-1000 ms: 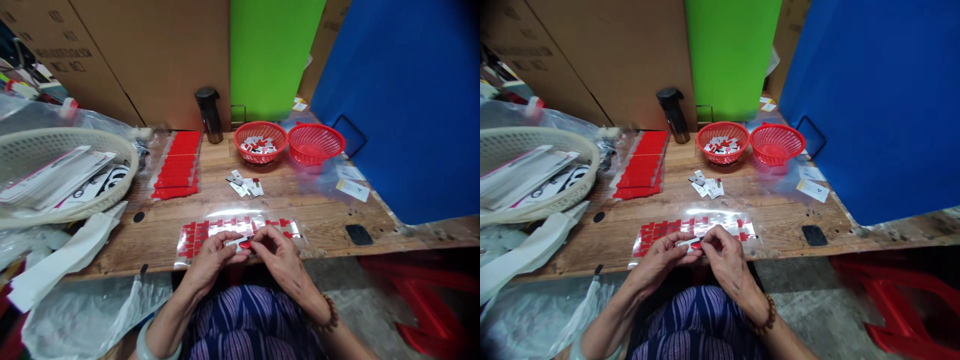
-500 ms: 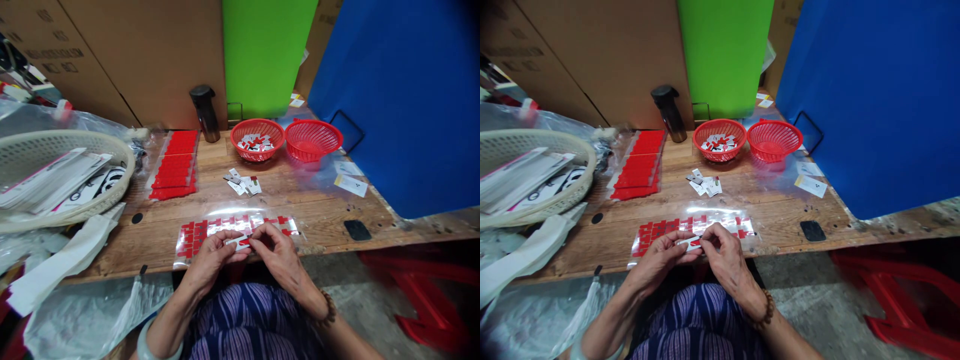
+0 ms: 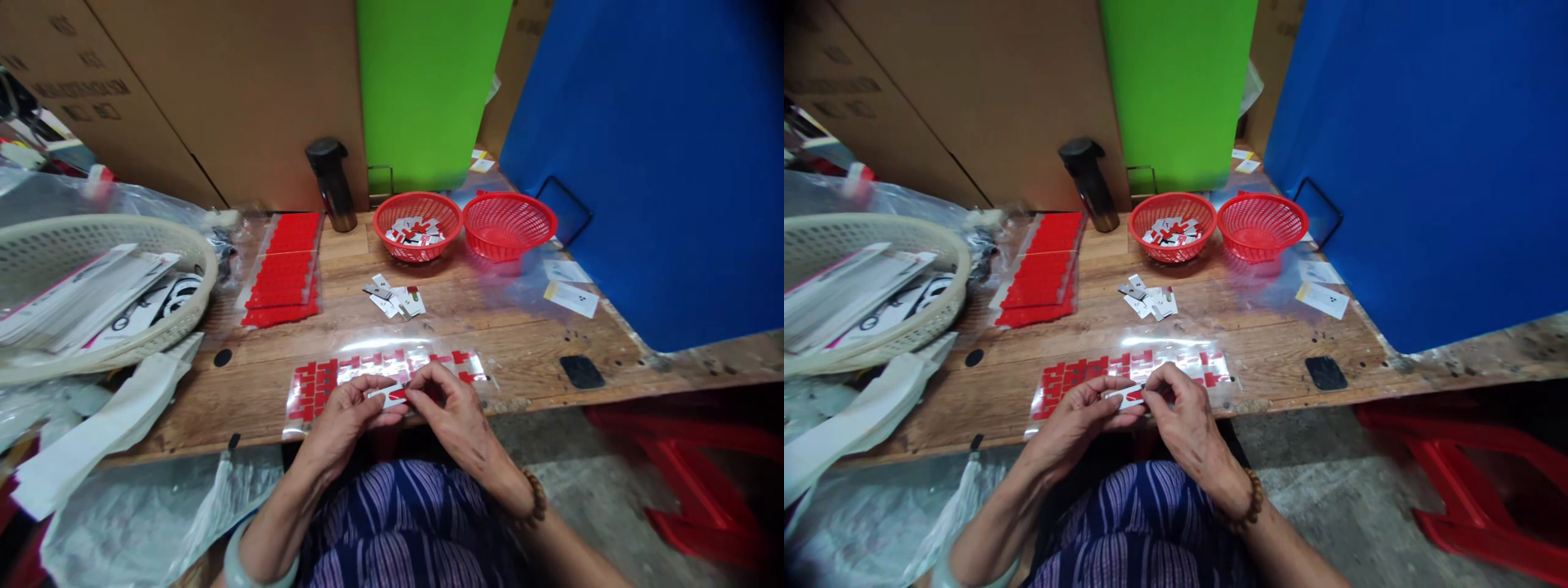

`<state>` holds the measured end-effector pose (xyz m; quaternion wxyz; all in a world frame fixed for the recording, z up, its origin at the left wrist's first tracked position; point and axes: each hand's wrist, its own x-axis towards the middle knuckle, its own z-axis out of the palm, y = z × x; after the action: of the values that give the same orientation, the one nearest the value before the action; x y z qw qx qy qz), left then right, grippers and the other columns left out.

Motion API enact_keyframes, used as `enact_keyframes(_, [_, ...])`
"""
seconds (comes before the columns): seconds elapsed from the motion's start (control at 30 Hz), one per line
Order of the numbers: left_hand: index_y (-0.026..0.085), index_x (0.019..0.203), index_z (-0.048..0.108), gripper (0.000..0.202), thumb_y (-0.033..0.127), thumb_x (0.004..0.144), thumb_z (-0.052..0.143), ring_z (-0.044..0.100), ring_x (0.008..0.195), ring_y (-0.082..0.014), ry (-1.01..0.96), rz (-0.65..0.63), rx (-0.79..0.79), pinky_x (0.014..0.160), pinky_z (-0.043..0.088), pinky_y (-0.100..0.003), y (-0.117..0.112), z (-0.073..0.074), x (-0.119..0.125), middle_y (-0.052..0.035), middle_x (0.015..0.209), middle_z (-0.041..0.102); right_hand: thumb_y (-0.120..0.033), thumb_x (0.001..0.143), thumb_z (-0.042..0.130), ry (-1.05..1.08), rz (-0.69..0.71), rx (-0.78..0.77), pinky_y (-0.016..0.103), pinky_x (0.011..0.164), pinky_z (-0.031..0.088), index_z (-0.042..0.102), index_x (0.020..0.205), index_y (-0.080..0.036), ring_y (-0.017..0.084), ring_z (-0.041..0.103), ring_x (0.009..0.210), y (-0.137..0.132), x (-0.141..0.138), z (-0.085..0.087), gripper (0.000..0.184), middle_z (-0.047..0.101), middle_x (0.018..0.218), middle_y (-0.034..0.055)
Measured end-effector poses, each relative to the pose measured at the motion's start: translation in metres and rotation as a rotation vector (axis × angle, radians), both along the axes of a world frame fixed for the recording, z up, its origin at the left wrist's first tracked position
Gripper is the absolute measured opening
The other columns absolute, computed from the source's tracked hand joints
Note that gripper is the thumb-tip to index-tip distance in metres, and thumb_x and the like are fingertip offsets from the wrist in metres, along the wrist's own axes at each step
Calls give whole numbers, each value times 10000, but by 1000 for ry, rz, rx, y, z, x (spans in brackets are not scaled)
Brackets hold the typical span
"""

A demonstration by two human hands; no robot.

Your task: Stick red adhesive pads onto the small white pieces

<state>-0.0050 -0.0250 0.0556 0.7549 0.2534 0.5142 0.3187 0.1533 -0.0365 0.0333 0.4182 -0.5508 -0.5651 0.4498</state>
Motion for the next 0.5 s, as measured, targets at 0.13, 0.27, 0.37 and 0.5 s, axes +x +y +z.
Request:
enact_keyframes(0.13, [74,1001,548,250,91,756,597,686,696,-154,-6,2,-1,705,534,-227,1,0,0,-119,760,708,-127,763,510,-2,-1,3,212,581,378,533,726,-185,104,489,624,0,0,1,72,527,671,-36])
enact_keyframes(0.27, [80,987,554,271,120,733,638,683,693,-148,7,5,-8,696,532,-216,1,-1,0,-120,778,712,-107,754,503,-5,2,-13,212,567,373,530,713,-183,102,477,601,0,-1,3,90,516,647,-40])
enact_keyframes(0.37, [91,979,552,326,136,686,690,681,691,-144,20,3,12,693,530,-217,-1,-3,1,-110,769,715,-108,749,508,-1,5,-29,212,567,374,525,707,-183,103,477,603,0,-1,3,88,517,649,-39])
enact_keyframes(0.5, [101,955,549,350,165,655,717,675,657,-134,40,11,39,675,526,-221,-1,-6,1,-96,730,717,-116,752,511,2,5,-27,215,591,380,524,712,-186,106,490,628,0,-3,0,82,525,667,-38])
